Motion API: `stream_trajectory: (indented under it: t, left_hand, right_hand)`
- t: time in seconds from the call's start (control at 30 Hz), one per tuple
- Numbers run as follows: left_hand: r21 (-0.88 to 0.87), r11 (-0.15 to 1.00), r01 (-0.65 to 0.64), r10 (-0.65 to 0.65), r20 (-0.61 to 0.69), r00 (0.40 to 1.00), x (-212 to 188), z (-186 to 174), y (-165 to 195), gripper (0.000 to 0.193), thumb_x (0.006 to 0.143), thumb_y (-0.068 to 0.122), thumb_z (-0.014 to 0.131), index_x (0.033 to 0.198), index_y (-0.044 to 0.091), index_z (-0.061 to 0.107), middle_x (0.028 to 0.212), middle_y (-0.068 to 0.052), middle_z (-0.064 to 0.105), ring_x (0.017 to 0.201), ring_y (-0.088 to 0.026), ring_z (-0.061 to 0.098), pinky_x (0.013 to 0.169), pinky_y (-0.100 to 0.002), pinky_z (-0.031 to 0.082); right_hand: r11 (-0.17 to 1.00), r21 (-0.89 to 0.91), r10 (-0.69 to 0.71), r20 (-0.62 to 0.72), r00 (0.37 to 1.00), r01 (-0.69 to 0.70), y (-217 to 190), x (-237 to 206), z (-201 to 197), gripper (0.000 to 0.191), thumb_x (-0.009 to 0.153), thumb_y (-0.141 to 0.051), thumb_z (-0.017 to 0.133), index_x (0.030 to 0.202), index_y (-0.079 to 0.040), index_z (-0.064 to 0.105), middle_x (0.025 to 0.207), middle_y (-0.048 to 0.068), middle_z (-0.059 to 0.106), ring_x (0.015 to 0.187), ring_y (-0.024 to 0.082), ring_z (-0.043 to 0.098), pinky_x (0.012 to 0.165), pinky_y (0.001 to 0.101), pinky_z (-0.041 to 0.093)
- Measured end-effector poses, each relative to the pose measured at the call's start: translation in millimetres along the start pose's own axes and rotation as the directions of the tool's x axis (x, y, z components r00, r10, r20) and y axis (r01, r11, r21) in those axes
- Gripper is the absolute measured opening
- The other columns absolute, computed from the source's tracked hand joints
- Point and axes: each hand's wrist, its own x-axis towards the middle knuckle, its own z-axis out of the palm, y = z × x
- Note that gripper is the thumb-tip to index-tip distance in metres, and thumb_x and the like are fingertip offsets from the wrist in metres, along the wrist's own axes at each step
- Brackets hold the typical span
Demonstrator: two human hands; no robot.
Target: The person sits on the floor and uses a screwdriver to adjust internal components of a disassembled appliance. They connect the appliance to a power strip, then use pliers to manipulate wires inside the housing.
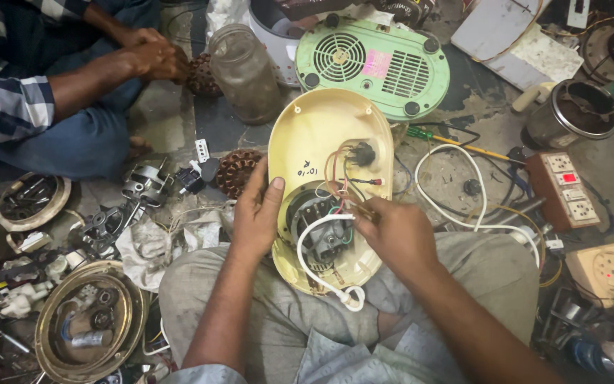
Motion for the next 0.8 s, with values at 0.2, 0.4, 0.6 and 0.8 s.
stream_trajectory:
  t: [0.2,0.4,0.6,0.8]
  left_hand:
    - [0.023,0.998,-0.054,0.054,0.002,0.999,1.3,-1.0,0.2,0.058,0.105,0.026,0.057,0.153,-0.003,0.044,0.150,-0.018,0.057,0.138,-0.022,0.053,0.114,-0.032,0.040]
    - [0.000,0.999,-0.040,0.040,0.003,0.999,1.6,-0.5,-0.2,0.060,0.105,0.027,0.059,0.154,-0.003,0.042,0.151,-0.019,0.056,0.139,-0.023,0.053,0.114,-0.032,0.040]
    - [0.012,1.000,-0.006,0.006,0.006,1.000,1.9,0.3,-0.4,0.062,0.103,0.030,0.059,0.153,-0.002,0.042,0.148,-0.020,0.058,0.137,-0.023,0.055,0.112,-0.033,0.043]
    - [0.027,1.000,-0.011,0.011,-0.006,1.000,2.1,-1.1,0.6,0.061,0.104,0.030,0.059,0.154,-0.001,0.042,0.150,-0.020,0.057,0.138,-0.023,0.053,0.113,-0.033,0.041]
  right_hand:
    - [0.994,-0.110,0.016,0.014,1.000,-0.014,-6.8,12.4,0.0,0.025,0.083,-0.032,0.075,0.098,-0.013,0.080,0.076,0.018,0.074,0.069,0.038,0.071,0.066,0.0499,0.056]
    - [0.970,-0.243,0.006,0.020,1.000,-0.001,-3.9,14.7,2.5,0.020,0.083,-0.030,0.075,0.088,-0.010,0.076,0.072,0.018,0.071,0.069,0.039,0.070,0.066,0.0513,0.056]
    - [0.960,-0.282,-0.002,0.004,1.000,0.003,-4.5,9.4,5.3,0.021,0.082,-0.027,0.076,0.095,-0.012,0.076,0.074,0.018,0.072,0.071,0.040,0.070,0.066,0.0522,0.056]
    - [0.999,-0.008,-0.042,-0.063,0.997,0.041,7.3,-4.1,-1.0,0.038,0.079,-0.022,0.077,0.116,-0.013,0.074,0.076,0.018,0.073,0.069,0.036,0.072,0.066,0.0463,0.058]
